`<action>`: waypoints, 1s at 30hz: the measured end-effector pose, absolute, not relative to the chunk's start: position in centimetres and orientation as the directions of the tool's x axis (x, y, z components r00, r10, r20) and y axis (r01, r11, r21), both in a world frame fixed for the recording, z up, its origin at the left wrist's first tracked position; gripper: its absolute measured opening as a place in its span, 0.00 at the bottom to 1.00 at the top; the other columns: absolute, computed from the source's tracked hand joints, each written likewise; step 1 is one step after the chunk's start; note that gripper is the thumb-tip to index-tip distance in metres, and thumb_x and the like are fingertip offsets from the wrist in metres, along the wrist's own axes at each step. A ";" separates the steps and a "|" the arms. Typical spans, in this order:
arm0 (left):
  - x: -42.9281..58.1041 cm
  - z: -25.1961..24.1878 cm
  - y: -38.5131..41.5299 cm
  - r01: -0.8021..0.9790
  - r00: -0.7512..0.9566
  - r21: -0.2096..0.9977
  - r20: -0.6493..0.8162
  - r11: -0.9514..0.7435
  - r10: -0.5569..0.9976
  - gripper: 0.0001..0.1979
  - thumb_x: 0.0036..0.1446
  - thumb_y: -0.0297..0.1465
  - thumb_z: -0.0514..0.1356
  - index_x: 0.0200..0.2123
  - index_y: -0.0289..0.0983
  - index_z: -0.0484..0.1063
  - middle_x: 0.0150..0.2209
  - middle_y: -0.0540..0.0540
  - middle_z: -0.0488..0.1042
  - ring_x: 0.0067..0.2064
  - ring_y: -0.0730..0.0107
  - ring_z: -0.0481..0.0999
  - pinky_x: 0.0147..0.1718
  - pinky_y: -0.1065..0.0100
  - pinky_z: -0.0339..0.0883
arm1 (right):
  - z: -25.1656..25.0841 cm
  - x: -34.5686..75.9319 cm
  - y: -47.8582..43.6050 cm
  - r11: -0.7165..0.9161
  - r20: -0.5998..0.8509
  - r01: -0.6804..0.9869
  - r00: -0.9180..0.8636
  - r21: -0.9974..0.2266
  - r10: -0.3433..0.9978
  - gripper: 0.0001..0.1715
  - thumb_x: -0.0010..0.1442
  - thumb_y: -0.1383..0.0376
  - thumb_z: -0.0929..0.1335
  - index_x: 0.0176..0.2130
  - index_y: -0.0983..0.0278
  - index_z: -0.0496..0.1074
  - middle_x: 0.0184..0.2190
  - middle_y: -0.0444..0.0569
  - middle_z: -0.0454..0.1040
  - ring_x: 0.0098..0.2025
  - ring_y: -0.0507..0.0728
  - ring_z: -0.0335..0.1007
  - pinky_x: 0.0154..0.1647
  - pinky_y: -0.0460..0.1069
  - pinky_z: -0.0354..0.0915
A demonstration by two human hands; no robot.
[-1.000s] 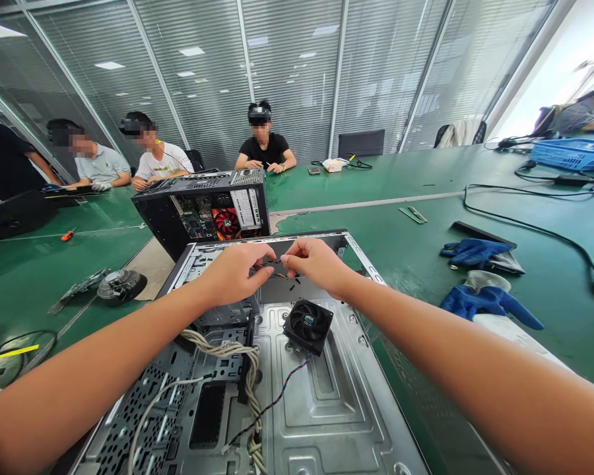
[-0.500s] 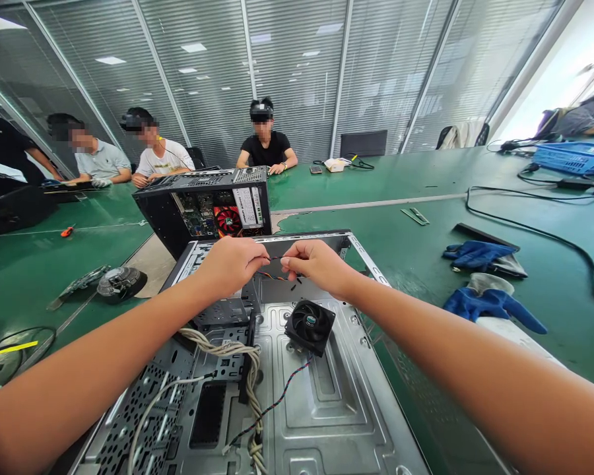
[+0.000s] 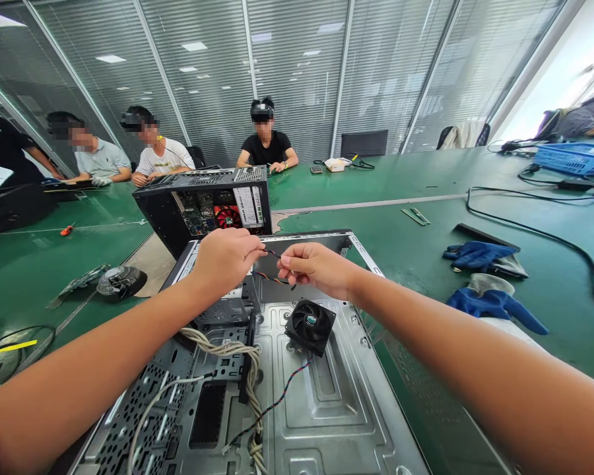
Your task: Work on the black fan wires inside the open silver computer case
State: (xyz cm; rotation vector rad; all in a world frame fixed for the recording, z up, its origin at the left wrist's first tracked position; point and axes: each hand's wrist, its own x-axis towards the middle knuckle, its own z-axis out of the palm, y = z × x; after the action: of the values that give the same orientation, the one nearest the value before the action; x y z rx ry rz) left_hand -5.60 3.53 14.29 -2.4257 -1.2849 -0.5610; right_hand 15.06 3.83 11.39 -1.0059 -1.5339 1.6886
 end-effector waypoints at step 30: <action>-5.4 14.2 3.4 0.860 0.444 0.017 0.469 -0.510 0.764 0.09 0.61 0.34 0.60 0.32 0.38 0.77 0.31 0.49 0.76 0.32 0.70 0.71 0.27 0.67 0.52 | 11.1 14.8 3.9 0.068 0.028 0.091 -0.382 -0.993 0.924 0.09 0.56 0.61 0.69 0.32 0.62 0.66 0.22 0.41 0.67 0.24 0.49 0.61 0.25 0.47 0.52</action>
State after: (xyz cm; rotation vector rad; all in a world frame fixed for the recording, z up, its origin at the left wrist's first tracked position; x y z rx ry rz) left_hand -5.38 3.36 14.16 -2.4719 -1.4141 -0.6278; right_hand 14.83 3.86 11.13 -1.0374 -1.5956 1.4010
